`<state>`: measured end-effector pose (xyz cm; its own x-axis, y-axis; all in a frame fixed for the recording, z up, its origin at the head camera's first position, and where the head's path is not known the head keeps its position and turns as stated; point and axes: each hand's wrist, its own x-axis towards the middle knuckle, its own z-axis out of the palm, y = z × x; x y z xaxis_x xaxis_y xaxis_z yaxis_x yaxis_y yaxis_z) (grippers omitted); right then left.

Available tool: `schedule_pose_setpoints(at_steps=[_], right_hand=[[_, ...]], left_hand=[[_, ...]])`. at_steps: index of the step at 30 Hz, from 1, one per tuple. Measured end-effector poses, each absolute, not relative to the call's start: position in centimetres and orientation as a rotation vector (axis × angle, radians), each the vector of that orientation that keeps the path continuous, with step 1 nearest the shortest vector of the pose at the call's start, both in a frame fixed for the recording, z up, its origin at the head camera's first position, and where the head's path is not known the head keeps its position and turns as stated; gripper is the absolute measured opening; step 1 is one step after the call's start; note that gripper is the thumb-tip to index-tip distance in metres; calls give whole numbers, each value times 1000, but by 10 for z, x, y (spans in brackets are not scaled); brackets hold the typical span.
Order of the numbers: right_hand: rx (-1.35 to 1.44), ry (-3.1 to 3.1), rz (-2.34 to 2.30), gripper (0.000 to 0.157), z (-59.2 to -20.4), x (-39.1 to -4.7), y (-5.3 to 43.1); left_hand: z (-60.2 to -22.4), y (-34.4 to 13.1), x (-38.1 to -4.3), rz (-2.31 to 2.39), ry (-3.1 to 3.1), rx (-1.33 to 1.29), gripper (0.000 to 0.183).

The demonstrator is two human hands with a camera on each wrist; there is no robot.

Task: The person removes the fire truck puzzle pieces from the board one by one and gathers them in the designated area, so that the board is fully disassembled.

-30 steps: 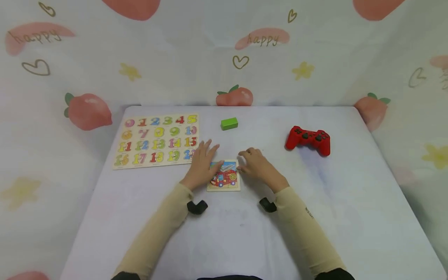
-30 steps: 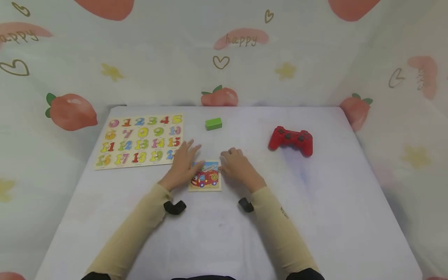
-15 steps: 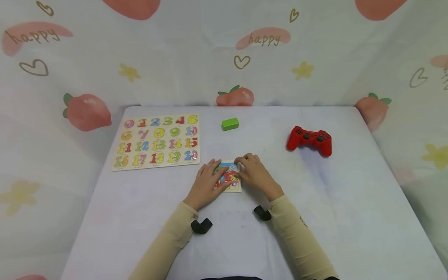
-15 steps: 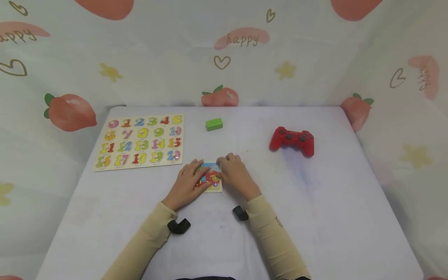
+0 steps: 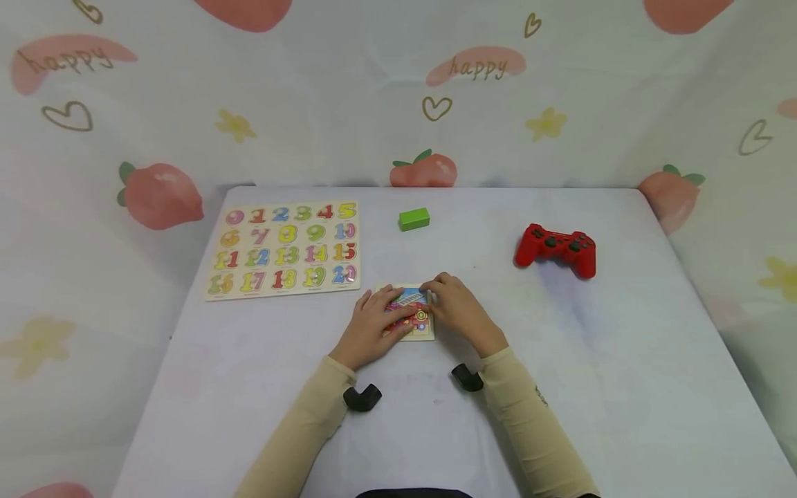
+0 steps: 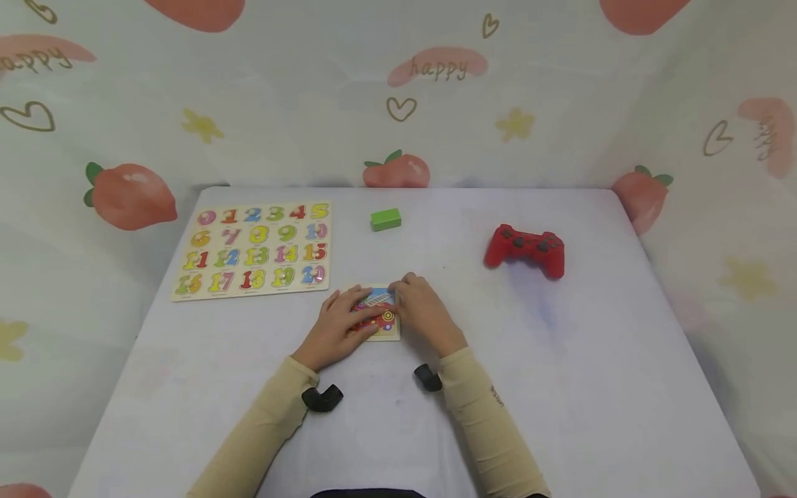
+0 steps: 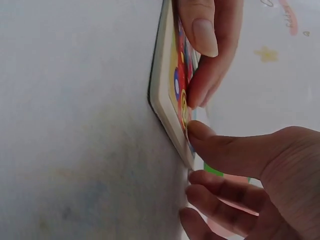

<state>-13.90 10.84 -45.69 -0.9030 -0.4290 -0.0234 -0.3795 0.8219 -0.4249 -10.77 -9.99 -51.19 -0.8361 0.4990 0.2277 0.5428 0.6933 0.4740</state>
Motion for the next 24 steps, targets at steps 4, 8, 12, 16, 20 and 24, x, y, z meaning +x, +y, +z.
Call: schedule_pose_setpoints(at_steps=[4, 8, 12, 16, 20, 24], right_hand=[[-640, 2900, -636, 27, -459, -140, 108], [-632, 2902, -665, 25, -459, -141, 108], [-611, 2899, -689, 25, -461, -142, 107], [-588, 2897, -739, 25, -463, -142, 106], [-567, 2897, -792, 25, -465, -142, 105], [-554, 2899, -829, 26, -467, -142, 103]], left_hand=[[-513, -99, -109, -835, -2782, -865, 37], [-516, -100, -110, -813, -2772, -866, 37], [-516, -100, -110, -779, -2784, -850, 38], [-514, -100, -110, -777, -2792, -837, 37], [-511, -99, -109, -788, -2798, -829, 36], [-510, -99, -109, -803, -2815, -819, 36]])
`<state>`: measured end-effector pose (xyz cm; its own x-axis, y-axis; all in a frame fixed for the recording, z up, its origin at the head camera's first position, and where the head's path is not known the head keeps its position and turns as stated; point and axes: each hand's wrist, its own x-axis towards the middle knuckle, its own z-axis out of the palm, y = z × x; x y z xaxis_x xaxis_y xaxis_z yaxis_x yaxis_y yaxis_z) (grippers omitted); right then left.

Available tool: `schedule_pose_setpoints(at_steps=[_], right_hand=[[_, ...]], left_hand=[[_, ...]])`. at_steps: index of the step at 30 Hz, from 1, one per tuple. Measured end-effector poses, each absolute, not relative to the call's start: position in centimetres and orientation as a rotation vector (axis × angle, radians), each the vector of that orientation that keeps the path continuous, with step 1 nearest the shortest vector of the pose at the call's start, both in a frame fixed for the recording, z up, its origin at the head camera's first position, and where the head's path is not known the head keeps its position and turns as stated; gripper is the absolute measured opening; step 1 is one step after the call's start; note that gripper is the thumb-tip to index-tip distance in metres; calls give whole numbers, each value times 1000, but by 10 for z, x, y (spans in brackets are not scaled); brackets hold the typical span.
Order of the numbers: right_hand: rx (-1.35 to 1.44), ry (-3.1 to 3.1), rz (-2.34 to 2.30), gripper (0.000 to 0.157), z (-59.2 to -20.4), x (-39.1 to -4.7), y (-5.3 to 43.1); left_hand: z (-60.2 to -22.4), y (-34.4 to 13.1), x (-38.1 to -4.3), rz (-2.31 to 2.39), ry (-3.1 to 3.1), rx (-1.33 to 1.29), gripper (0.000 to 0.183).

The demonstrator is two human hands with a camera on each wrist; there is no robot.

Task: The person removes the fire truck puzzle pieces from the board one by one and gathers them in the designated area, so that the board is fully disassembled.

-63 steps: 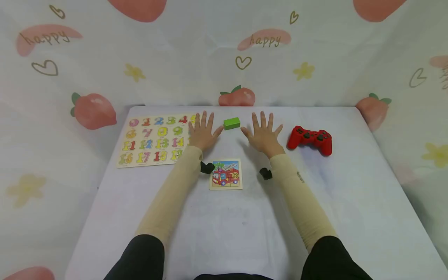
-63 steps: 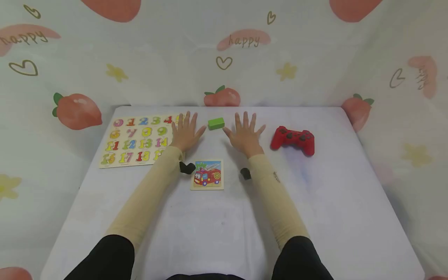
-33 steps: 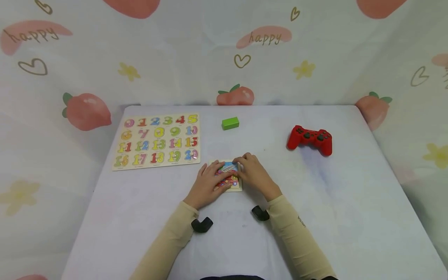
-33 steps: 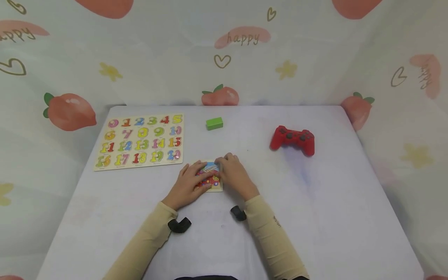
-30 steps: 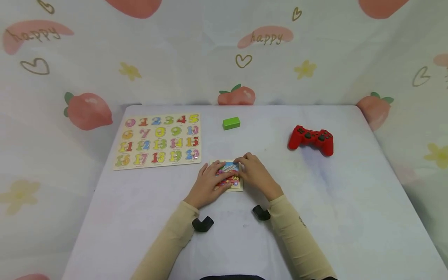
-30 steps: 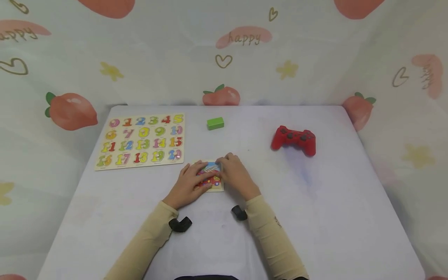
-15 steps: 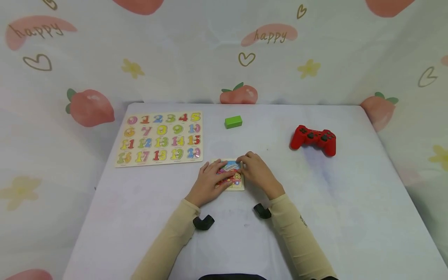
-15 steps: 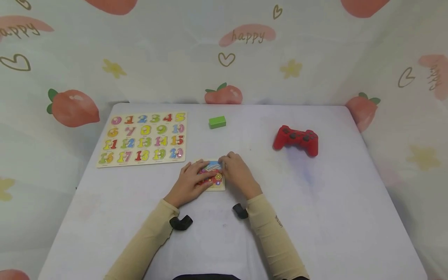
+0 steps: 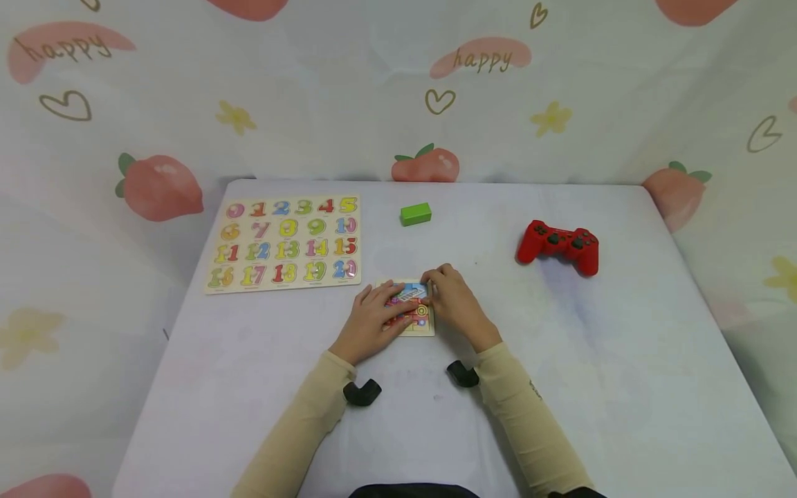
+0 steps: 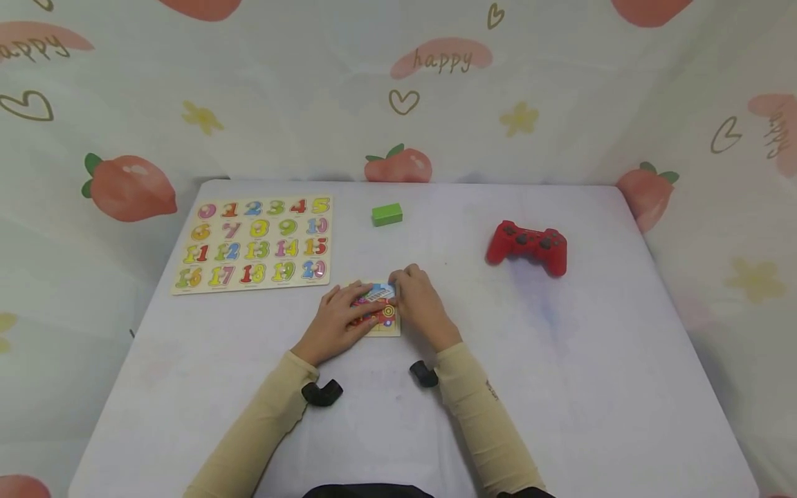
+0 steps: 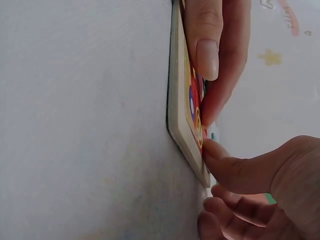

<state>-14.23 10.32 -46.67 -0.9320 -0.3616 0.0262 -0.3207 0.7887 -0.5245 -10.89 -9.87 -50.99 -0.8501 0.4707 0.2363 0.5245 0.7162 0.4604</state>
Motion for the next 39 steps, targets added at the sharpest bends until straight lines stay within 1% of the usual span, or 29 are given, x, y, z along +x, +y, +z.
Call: schedule_pose_setpoints(at_steps=[4, 10, 13, 17, 21, 25, 29, 39], right_hand=[[-522, 2885, -866, 23, -465, -144, 99], [-414, 2862, -929, 12, -464, -146, 94], [-404, 2856, -982, 8, -465, -149, 95], [-422, 2814, -1047, 10, -466, -153, 98], [-358, 2730, -1121, 13, -462, -159, 108], [-287, 2682, -1163, 14, -454, -163, 125], [-274, 2688, -1152, 15, -447, -164, 151], [-280, 2658, -975, 15, -442, -159, 226]], left_hand=[[-510, -99, -109, -808, -2811, -819, 35], [-514, -100, -110, -801, -2796, -833, 36], [-515, -100, -110, -801, -2803, -830, 36], [-514, -100, -110, -806, -2808, -823, 36], [-513, -99, -110, -806, -2816, -815, 35], [-511, -98, -109, -806, -2823, -809, 35], [-510, -98, -108, -804, -2839, -806, 35], [-509, -99, -108, -796, -2866, -800, 35]])
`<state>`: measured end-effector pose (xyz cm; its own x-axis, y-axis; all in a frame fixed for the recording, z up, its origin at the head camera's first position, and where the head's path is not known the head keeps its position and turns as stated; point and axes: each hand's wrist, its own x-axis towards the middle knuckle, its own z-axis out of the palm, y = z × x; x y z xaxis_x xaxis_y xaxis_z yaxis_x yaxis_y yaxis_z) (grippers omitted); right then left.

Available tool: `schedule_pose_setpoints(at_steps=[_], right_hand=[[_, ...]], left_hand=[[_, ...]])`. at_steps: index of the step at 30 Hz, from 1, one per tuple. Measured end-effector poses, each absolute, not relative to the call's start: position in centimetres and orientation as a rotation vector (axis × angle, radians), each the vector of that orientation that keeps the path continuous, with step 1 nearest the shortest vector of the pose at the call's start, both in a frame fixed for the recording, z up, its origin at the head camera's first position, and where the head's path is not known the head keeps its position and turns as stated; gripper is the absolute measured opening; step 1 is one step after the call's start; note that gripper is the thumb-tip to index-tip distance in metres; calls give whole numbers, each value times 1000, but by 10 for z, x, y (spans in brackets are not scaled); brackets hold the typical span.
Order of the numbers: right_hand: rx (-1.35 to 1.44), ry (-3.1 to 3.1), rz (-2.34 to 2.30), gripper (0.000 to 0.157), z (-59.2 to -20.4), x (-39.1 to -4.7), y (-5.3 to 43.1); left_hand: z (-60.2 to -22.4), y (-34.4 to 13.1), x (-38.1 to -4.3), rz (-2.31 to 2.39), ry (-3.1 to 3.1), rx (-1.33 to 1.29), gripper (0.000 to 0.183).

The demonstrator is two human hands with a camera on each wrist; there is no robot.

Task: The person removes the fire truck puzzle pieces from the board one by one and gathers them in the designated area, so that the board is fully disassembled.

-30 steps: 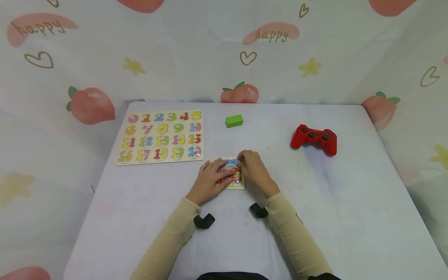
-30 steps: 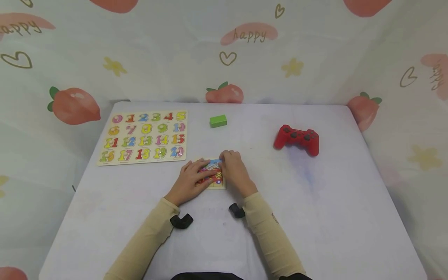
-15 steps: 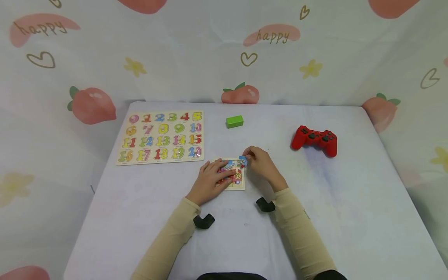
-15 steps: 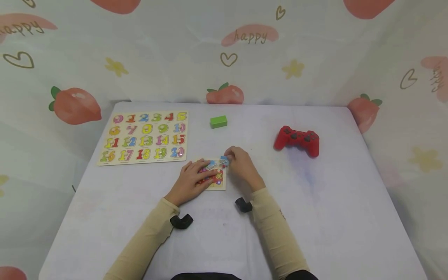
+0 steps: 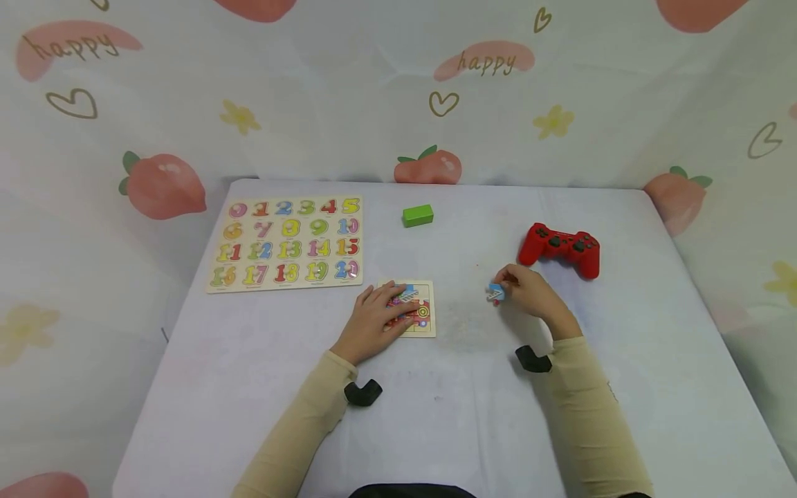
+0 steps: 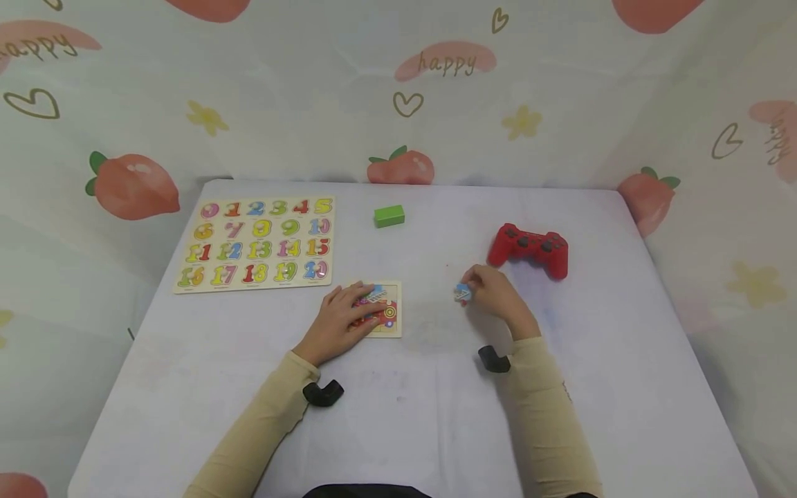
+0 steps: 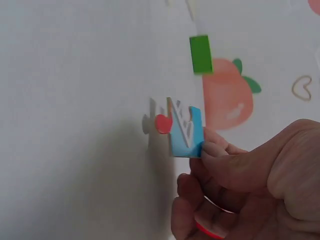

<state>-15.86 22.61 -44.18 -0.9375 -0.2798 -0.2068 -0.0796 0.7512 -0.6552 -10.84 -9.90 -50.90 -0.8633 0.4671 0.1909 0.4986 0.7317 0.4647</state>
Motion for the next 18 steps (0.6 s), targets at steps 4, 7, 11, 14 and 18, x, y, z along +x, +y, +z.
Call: schedule_pose_setpoints(at_steps=[4, 7, 11, 14, 18], right_hand=[[-246, 2641, -906, 16, -440, -155, 247], [-208, 2644, -891, 17, -441, -153, 257], [-170, 2645, -901, 17, -443, -154, 264], [-166, 2653, -905, 18, -447, -155, 266], [-180, 2683, -904, 18, -452, -155, 267]], left_hand=[[-510, -99, -109, -800, -2847, -810, 35], [-511, -99, -109, -798, -2842, -820, 36], [-512, -99, -110, -799, -2862, -816, 37], [-512, -100, -110, -803, -2876, -810, 37], [-511, -100, -110, -808, -2859, -815, 37]])
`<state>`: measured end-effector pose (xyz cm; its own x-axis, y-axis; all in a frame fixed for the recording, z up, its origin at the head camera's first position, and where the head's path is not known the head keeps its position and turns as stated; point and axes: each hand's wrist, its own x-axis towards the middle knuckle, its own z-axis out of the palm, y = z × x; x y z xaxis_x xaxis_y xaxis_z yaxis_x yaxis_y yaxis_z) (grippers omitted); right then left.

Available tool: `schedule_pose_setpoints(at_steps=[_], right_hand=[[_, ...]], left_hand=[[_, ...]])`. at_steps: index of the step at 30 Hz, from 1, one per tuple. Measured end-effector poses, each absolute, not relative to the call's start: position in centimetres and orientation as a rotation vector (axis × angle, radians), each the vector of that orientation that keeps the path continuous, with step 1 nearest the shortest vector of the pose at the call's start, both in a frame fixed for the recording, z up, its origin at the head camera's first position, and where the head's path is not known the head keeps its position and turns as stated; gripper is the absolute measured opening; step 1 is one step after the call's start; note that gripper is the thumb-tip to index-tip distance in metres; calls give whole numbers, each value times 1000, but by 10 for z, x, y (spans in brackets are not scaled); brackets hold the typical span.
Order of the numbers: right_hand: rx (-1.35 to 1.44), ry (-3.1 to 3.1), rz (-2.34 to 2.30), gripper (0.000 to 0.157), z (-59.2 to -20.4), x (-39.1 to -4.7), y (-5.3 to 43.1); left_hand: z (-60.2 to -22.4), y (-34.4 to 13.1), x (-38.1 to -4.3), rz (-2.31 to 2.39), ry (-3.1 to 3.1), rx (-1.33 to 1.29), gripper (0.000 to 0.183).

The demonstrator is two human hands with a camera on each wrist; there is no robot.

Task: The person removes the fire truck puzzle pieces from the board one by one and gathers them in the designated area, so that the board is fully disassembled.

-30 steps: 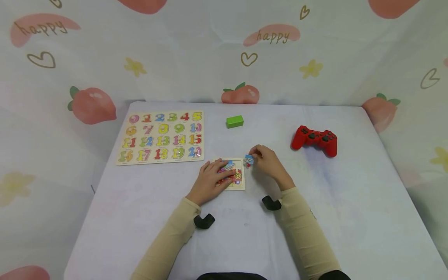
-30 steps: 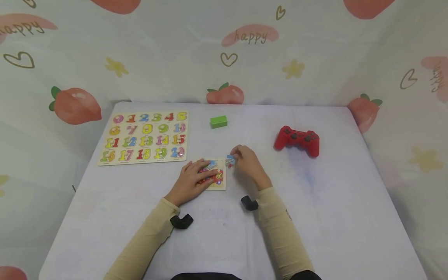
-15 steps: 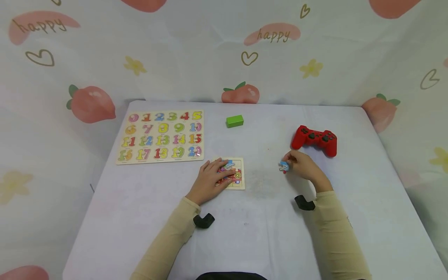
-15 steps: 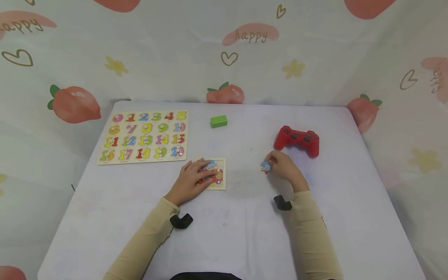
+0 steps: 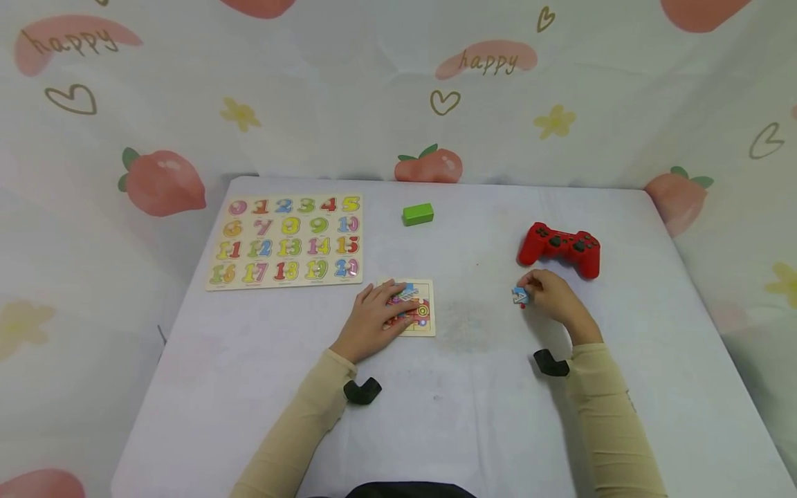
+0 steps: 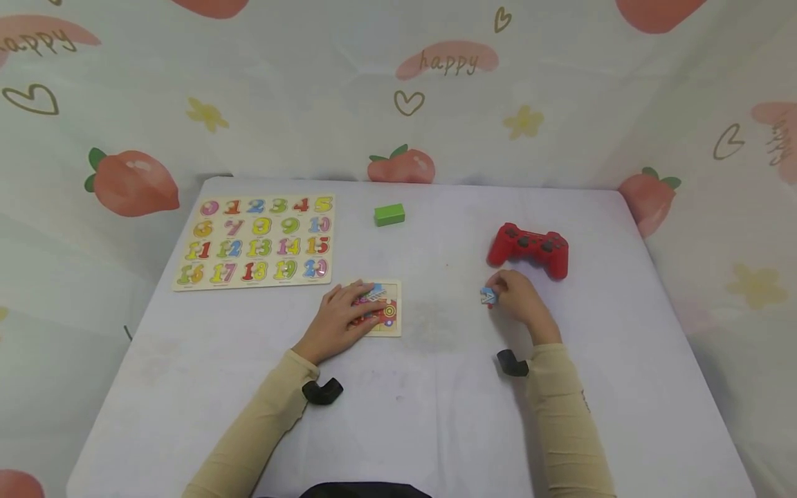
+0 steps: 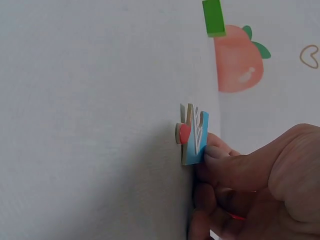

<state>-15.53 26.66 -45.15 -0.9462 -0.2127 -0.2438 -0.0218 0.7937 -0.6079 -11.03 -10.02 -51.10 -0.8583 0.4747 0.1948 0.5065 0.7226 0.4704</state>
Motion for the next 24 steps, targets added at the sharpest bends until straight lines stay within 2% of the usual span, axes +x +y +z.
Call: schedule_pose_setpoints(at_steps=[14, 19, 24], right_hand=[[-169, 2731, -905, 17, -452, -155, 261], [-207, 2766, -936, 24, -447, -154, 241], [-349, 2766, -967, 24, -443, -149, 205]], left_hand=[[-511, -100, -112, -801, -2877, -804, 38], [-512, -101, -112, -794, -2882, -799, 47], [-512, -102, -112, -772, -2915, -780, 58]])
